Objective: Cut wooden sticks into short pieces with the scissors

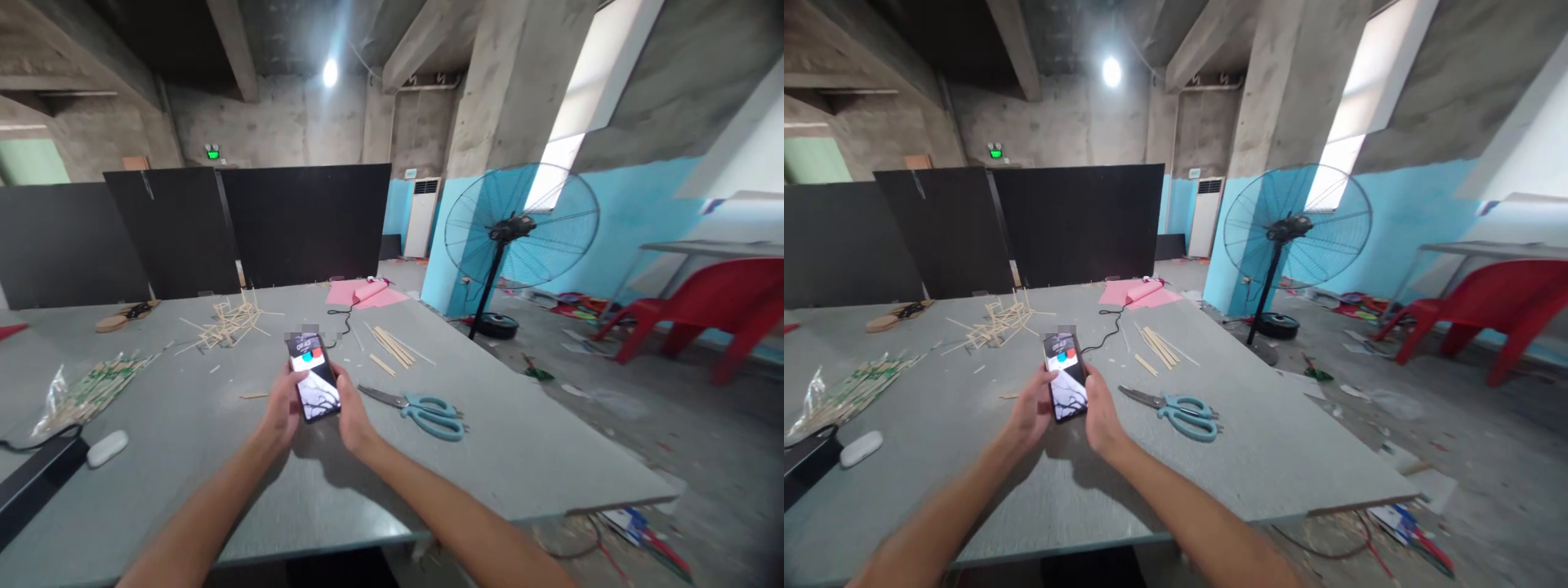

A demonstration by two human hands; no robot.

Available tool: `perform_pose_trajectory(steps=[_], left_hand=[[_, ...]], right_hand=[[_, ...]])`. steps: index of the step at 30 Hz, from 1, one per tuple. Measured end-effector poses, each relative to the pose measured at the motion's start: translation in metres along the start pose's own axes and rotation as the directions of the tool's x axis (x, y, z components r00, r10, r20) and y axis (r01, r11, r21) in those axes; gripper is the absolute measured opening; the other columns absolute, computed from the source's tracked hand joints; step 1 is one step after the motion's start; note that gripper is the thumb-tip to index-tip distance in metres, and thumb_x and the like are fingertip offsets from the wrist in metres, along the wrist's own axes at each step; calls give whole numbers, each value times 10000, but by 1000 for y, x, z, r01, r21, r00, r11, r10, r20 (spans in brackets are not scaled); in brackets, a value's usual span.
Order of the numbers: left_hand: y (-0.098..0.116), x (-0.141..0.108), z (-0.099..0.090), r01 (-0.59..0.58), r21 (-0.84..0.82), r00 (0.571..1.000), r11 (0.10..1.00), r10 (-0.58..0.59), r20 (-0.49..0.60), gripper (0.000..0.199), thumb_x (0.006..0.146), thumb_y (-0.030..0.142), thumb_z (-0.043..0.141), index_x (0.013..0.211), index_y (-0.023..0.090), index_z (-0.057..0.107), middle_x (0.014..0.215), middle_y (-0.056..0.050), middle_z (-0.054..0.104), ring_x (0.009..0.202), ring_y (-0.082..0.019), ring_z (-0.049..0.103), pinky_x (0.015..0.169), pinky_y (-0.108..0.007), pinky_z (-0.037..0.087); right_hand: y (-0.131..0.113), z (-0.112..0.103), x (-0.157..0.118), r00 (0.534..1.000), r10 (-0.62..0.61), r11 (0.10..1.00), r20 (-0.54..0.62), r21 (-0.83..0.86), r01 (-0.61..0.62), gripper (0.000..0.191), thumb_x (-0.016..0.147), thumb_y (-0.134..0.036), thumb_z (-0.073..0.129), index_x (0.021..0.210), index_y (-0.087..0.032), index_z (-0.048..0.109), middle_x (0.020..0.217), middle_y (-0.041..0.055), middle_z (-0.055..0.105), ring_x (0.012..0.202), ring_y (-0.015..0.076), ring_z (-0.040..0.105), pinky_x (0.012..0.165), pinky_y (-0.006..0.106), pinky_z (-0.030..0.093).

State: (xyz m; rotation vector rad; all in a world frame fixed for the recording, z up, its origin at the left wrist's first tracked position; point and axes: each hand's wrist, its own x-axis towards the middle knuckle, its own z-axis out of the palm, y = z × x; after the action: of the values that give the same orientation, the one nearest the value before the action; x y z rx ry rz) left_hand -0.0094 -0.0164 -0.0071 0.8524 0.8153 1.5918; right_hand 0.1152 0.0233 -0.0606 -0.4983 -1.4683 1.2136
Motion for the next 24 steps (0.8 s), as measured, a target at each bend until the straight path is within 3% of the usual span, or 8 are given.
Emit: perform_pose_trajectory(steps=[2,4,6,8,11,16,20,24], left_hand=[[2,-4,1,-3,-14,995,1000,4,98,703,698,174,780,1370,233,583,1158,-61,766,961,-249,738,853,-338,564],[-1,-4,1,27,-22,993,999,-25,119,759,690,109,782,1407,244,575,1208,-66,763,994,-248,733,889,-341,562],[-5,-2,2,65,-69,997,996,-62,48,665,748,184,793,1385,207,604,1194,-95,771,1009,-268,735,903,-364,570],[-8,1,3,76,-150,997,986,-78,-3,552,856,386,749,1352,172,638,1177,-125,776,1040,-306,737,915,-412,583],[-12,1,7,89,-251,996,964,-87,18,609,948,637,576,1329,171,673,1179,-130,778,1099,-332,733,951,-460,588],[-19,-1,9,148,-311,989,939,-149,18,607,1031,614,447,1309,140,704,1190,-136,782,1129,-301,738,999,-426,577],[-20,7,-1,148,-296,987,944,-158,-9,574,1038,582,460,1294,133,710,1147,-136,796,994,-279,778,887,-400,619],[-15,17,-15,182,-230,983,956,-179,34,552,993,565,547,1261,114,718,1050,-147,811,773,-272,783,713,-397,634]], right_hand=[[0,-2,5,998,-41,995,-47,89,45,665,1040,-692,294,1468,-231,511,1452,118,616,1362,299,561,1179,517,424],[0,-4,7,995,-76,992,-56,94,82,659,1037,-699,316,1462,-239,523,1453,103,624,1364,286,566,1183,496,427],[1,-6,8,996,-80,995,-27,57,81,682,1025,-725,328,1487,-255,503,1477,92,611,1386,281,553,1189,488,426],[1,-7,7,997,-79,996,6,36,79,709,1012,-747,333,1518,-269,469,1510,88,585,1409,285,534,1192,489,427],[3,-9,4,994,-103,995,26,-5,103,736,1012,-753,320,1577,-285,381,1563,88,523,1448,287,493,1211,496,404],[11,-8,-3,997,-82,990,-7,-113,81,743,996,-725,413,1626,-367,251,1524,83,524,1423,309,497,1154,534,453],[6,-8,4,997,68,998,-25,12,-67,707,1005,-610,412,1625,-318,240,1514,101,528,1366,300,549,1066,492,519],[-9,-18,15,976,131,990,171,27,-138,729,862,-429,569,1549,-264,390,1489,116,570,1219,306,632,890,426,577]])
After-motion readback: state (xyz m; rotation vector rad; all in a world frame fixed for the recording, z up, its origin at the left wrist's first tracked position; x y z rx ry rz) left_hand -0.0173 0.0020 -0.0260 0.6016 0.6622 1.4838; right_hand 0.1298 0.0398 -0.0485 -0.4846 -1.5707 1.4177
